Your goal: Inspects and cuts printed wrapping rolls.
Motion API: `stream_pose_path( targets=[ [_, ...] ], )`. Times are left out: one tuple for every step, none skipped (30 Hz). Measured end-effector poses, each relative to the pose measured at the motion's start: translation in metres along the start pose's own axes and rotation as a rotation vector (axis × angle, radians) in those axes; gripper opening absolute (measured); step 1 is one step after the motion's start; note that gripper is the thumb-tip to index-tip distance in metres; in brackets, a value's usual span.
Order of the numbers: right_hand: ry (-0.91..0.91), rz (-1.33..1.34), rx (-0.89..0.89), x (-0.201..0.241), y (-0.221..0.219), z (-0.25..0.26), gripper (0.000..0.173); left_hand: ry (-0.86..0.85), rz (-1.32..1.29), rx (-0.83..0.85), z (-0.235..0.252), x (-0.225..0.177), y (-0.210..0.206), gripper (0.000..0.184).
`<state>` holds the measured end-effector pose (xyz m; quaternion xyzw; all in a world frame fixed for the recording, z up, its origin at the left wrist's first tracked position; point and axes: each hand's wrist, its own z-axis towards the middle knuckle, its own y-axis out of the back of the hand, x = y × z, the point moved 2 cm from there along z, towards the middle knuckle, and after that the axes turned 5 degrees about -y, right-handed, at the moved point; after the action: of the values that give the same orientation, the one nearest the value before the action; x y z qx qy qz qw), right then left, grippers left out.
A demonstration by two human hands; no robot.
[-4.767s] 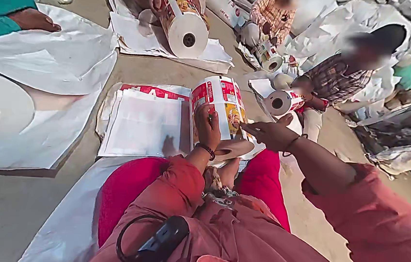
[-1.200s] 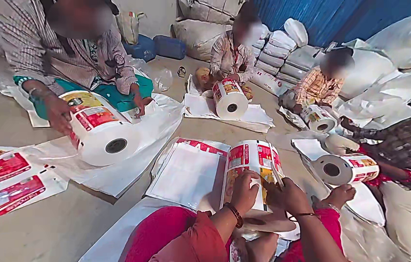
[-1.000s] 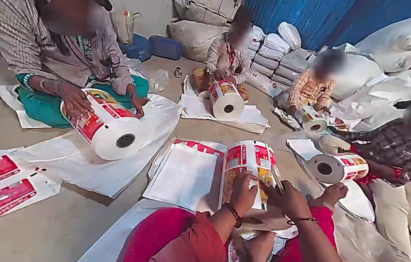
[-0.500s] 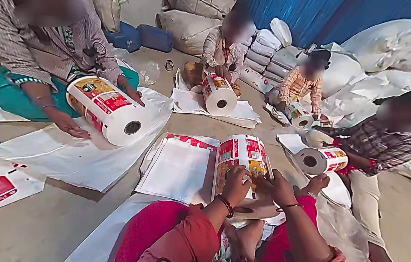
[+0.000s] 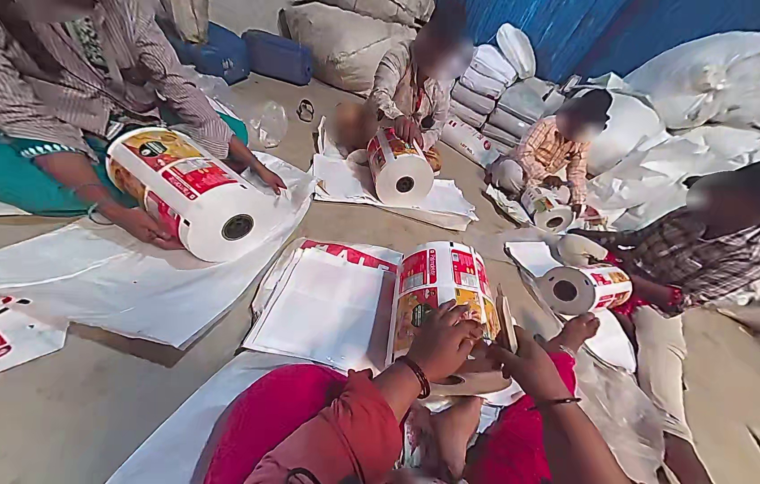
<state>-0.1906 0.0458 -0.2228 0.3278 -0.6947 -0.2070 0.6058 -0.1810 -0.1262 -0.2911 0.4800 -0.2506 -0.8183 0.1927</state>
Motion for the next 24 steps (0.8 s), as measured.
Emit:
stream_pose_path(
  targets=[
    [-0.014,-0.003,-0.051,-0.004,-0.001,0.002,0.024,-0.002,0.052,0.040,0.000,-0.003,-0.002,0.041],
    [-0.024,-0.014,-0.090,-0.006,-0.002,0.004,0.026,0.003,0.093,0.072,0.001,-0.005,-0.002,0.046],
    [-0.027,-0.044,-0.114,-0.008,-0.004,0.008,0.030,0.006,0.123,0.081,0.001,-0.006,-0.002,0.049],
    [-0.030,-0.084,-0.130,-0.009,-0.006,0.010,0.033,0.012,0.133,0.083,0.000,-0.007,-0.002,0.052],
    [-0.033,-0.123,-0.147,-0.010,-0.009,0.012,0.037,0.017,0.124,0.082,-0.001,-0.007,-0.003,0.055],
    [-0.036,-0.157,-0.163,-0.009,-0.010,0.014,0.039,0.024,0.112,0.079,-0.001,-0.007,-0.002,0.057],
    [-0.041,-0.192,-0.178,-0.007,-0.011,0.015,0.040,0.034,0.105,0.076,-0.001,-0.007,-0.001,0.061],
    [-0.048,-0.221,-0.189,-0.005,-0.012,0.016,0.040,0.049,0.102,0.086,-0.003,-0.007,-0.001,0.065],
    [-0.051,-0.248,-0.196,-0.002,-0.012,0.017,0.041,0.064,0.105,0.095,-0.003,-0.008,0.000,0.068],
    [-0.044,-0.278,-0.202,0.001,-0.012,0.019,0.042,0.073,0.110,0.100,-0.003,-0.008,0.001,0.071],
    [-0.037,-0.308,-0.202,0.003,-0.011,0.020,0.043,0.077,0.109,0.096,-0.003,-0.008,0.000,0.074],
    [-0.034,-0.333,-0.195,0.006,-0.011,0.020,0.042,0.085,0.106,0.095,-0.003,-0.009,0.000,0.077],
    [-0.030,-0.351,-0.187,0.008,-0.012,0.021,0.043,0.093,0.105,0.099,-0.003,-0.010,0.000,0.079],
    [-0.030,-0.363,-0.182,0.010,-0.012,0.021,0.044,0.101,0.109,0.108,-0.003,-0.010,0.000,0.082],
    [-0.035,-0.369,-0.178,0.012,-0.013,0.021,0.045,0.109,0.114,0.114,-0.003,-0.010,0.000,0.083],
    [-0.039,-0.358,-0.181,0.013,-0.013,0.021,0.046,0.112,0.116,0.116,-0.003,-0.010,-0.001,0.084],
    [-0.042,-0.330,-0.189,0.013,-0.014,0.022,0.046,0.111,0.119,0.121,-0.002,-0.009,-0.001,0.084],
    [-0.042,-0.281,-0.196,0.012,-0.014,0.022,0.045,0.105,0.122,0.121,-0.002,-0.009,-0.002,0.083],
    [-0.029,-0.207,-0.204,0.009,-0.014,0.023,0.044,0.099,0.124,0.120,-0.003,-0.008,-0.002,0.082],
    [-0.011,-0.125,-0.215,0.005,-0.015,0.024,0.041,0.096,0.127,0.119,-0.003,-0.008,-0.002,0.081],
    [0.006,-0.039,-0.229,0.002,-0.015,0.025,0.038,0.098,0.127,0.121,-0.003,-0.008,-0.001,0.080],
    [0.025,0.045,-0.247,-0.002,-0.015,0.027,0.035,0.101,0.125,0.121,-0.002,-0.008,-0.001,0.080],
    [0.046,0.122,-0.265,-0.005,-0.016,0.029,0.034,0.107,0.123,0.120,-0.002,-0.008,-0.002,0.079],
    [0.065,0.187,-0.277,-0.005,-0.016,0.029,0.036,0.112,0.123,0.116,-0.002,-0.008,-0.003,0.079]
  ],
)
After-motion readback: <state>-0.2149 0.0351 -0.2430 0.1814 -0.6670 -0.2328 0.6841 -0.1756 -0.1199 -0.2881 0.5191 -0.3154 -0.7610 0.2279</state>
